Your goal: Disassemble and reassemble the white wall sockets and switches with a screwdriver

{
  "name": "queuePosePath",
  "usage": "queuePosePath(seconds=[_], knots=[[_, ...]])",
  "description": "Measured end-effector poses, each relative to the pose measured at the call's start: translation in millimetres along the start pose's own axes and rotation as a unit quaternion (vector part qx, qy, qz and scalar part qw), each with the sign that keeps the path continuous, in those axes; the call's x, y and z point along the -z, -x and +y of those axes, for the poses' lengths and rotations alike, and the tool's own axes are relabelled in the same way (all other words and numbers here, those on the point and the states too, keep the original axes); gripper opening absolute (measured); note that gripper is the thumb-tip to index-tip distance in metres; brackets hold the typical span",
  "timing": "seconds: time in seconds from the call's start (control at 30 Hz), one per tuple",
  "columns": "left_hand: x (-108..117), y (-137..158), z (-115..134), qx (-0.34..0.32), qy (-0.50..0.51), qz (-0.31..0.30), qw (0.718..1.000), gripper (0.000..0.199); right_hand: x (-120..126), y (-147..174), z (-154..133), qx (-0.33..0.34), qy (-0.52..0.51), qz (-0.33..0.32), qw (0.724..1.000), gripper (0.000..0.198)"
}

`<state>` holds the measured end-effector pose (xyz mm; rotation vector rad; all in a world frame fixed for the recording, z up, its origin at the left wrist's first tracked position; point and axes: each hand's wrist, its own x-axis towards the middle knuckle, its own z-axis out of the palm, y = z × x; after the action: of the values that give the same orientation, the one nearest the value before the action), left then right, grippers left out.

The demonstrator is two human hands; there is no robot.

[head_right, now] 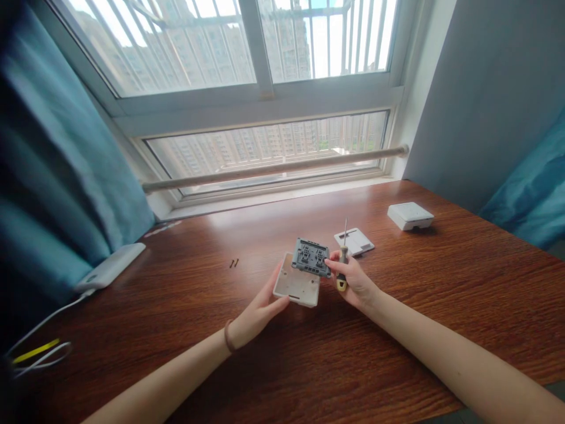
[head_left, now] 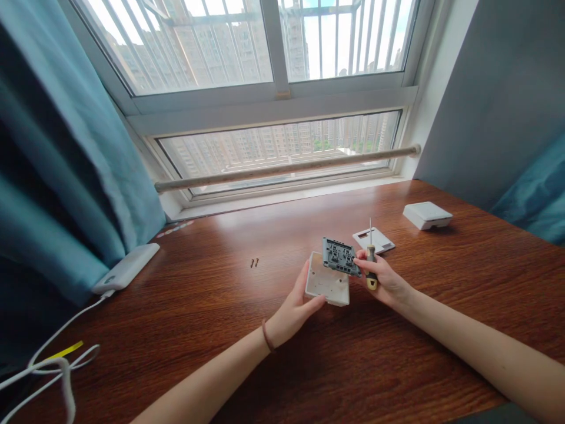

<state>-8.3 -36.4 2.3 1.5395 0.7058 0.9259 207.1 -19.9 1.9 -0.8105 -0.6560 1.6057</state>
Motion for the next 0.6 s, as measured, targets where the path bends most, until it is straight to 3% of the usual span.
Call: queuePosePath(seconds=[0.1, 0.33, 0.6], knots=[[4.1, 1.8, -2.7, -0.018, -0.117, -0.014, 0.993, 0.079, 1.4, -1.0, -0.8, 0.005, 0.004, 0.003, 1.0, 0.026], [6.5, 1.3, -4.2, -0.032, -0.23, 0.041, 0.972, 0.095, -3.5, 2.6, -2.7, 0.024, 0.014, -0.011, 1.0, 0.024], [-0.7, 0.4, -3.9, -0.017, -0.403, 0.089, 0.91, 0.093, -5.4, 3.8, 2.4, 0.034, 0.065, -0.019, 0.997, 0.028]])
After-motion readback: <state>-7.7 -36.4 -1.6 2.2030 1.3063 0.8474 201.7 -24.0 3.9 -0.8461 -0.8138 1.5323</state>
